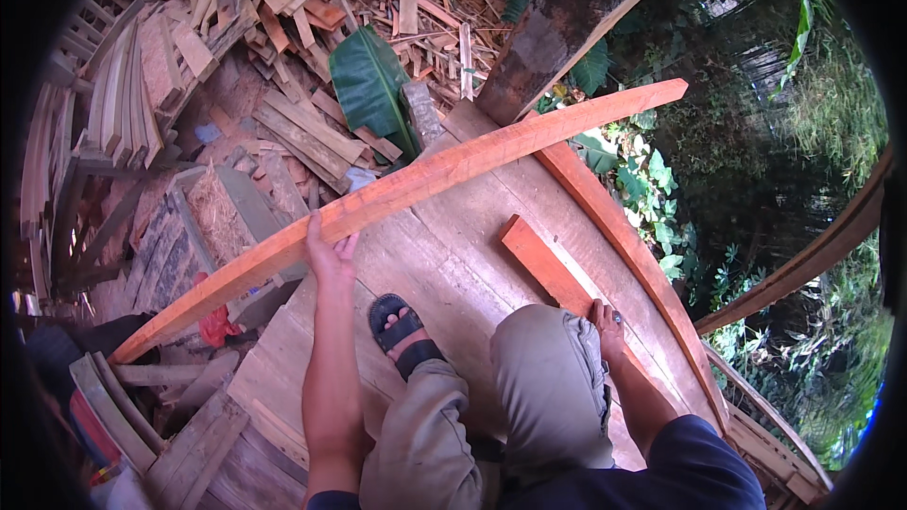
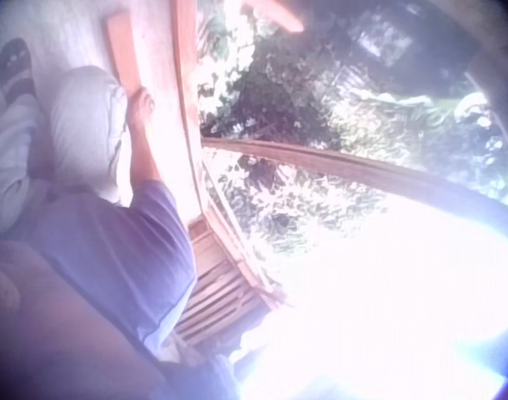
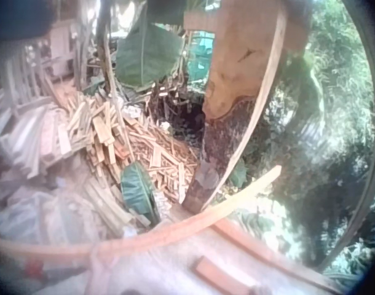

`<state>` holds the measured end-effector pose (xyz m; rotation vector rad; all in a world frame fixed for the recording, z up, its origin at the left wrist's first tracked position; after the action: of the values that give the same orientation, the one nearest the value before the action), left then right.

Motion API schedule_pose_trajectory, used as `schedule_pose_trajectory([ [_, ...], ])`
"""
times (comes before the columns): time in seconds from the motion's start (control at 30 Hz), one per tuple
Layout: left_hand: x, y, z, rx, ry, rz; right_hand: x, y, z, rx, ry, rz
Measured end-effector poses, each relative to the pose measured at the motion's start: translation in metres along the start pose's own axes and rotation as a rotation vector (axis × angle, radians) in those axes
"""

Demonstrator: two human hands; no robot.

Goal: The person sits on the floor of a cluttered workshop and uses a hand saw to cut a long, thin wooden plank. They hold the plank steady with one hand and saw with the other, eventually cutting through the wood and separating a piece.

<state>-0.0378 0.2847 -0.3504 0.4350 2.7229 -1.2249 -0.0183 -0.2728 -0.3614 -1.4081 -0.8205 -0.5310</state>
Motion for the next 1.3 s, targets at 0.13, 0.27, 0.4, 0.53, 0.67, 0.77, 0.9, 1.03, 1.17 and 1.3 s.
schedule_pose_trajectory([
  [0.13,0.002,-0.007,0.006,0.03,0.008,-0.006,0.03,0.041,0.016,0.214,0.321,-0.016],
  [0.27,-0.012,-0.028,0.016,-0.014,-0.074,-0.078,0.12,0.082,0.139,0.215,1.253,0.311],
  [0.4,-0.042,-0.066,0.017,0.004,-0.056,-0.112,0.149,0.103,0.231,0.214,1.739,0.666],
  [0.53,-0.046,-0.078,0.043,0.012,-0.13,-0.048,0.154,0.112,0.263,0.145,2.001,0.387],
  [0.67,-0.066,-0.099,0.065,0.03,-0.151,0.062,0.163,0.142,0.232,0.005,2.167,0.163],
  [0.77,-0.06,-0.108,0.06,0.112,-0.206,0.333,0.19,0.152,0.186,0.052,2.2,0.075],
  [0.9,0.013,-0.061,0.011,-0.124,-0.418,0.227,0.213,0.168,0.124,0.044,2.167,-0.048],
  [1.03,0.008,-0.071,0.02,0.018,-0.412,0.242,0.225,0.185,0.07,0.076,2.134,-0.193],
  [1.17,-0.005,-0.092,0.053,0.203,-0.358,0.343,0.263,0.206,0.017,0.097,2.052,-0.362],
  [1.3,-0.013,-0.111,0.07,0.31,-0.365,0.564,0.306,0.215,-0.009,0.092,1.955,-0.471],
])
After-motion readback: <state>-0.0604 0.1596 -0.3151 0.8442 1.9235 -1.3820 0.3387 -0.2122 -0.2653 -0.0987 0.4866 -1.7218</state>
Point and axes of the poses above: each hand's wrist, its own y-axis towards the middle knuckle, its own x-axis out of the back of the hand, z = x × y, the point moved 4 cm from there along y, towards the middle knuckle, and after that the axes turned 6 degrees about y, right-handed, at the moved point
